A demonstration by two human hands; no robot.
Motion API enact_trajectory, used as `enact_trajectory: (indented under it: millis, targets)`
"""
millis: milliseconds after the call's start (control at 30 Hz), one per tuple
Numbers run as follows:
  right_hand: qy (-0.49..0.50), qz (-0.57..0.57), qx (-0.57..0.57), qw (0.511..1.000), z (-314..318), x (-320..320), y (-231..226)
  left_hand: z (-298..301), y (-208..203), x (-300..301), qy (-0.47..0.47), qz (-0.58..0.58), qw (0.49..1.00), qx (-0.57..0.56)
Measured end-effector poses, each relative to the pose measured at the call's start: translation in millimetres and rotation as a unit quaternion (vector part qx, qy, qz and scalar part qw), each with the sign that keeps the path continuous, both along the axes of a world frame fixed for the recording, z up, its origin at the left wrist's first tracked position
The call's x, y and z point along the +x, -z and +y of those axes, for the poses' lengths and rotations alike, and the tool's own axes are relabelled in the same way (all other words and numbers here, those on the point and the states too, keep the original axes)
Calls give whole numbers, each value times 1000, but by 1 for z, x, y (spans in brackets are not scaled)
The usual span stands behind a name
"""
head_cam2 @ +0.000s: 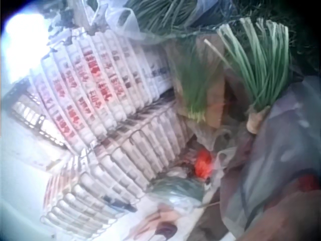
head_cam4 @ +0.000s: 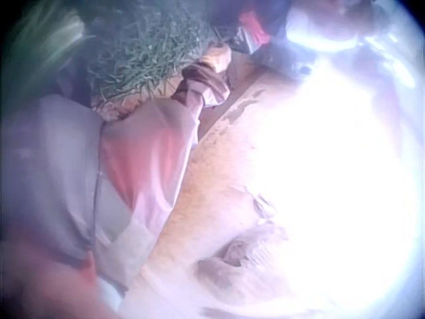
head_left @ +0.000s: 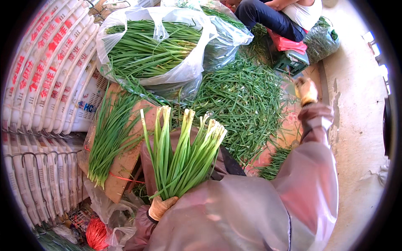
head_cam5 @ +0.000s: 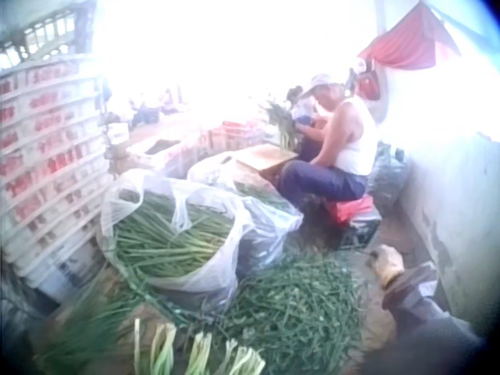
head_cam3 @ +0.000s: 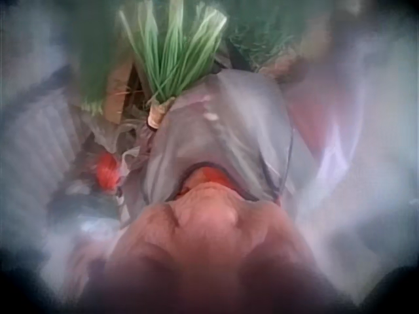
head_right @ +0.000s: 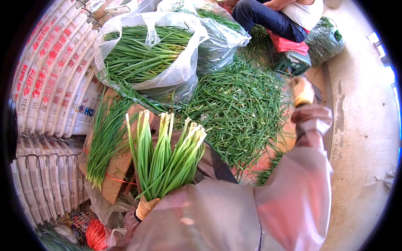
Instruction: The person cleans and sorts bunches of green onions by hand, peeling away damaged outer layers and organizing them before placing a bunch into a white plastic bag.
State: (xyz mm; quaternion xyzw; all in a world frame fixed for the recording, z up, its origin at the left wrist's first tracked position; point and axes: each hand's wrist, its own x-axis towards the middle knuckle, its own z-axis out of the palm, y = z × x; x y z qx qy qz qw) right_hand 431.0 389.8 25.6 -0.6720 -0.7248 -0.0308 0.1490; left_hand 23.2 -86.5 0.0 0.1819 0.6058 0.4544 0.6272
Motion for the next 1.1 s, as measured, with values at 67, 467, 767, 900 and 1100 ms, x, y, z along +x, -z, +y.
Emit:
enact_trajectory:
  millis: [67,467,767,900,1100]
  targets:
    - [-133,206,-150,958,-26,-3,63,-6,12,-4,64,72,995,14]
    - [-268,560,-644,447,-147,-250,50,-10,5,-2,76,123,989,11]
    - [-317,526,-532,583,-126,-226,47,-3,4,-1,80,115,990,-18]
    - [-256,581,-486,601,-132,-225,50,-6,11,-7,94,84,992,11]
    - [-12,599,-157,785,-44,-157,18,-17,30,-4,9,51,997,53]
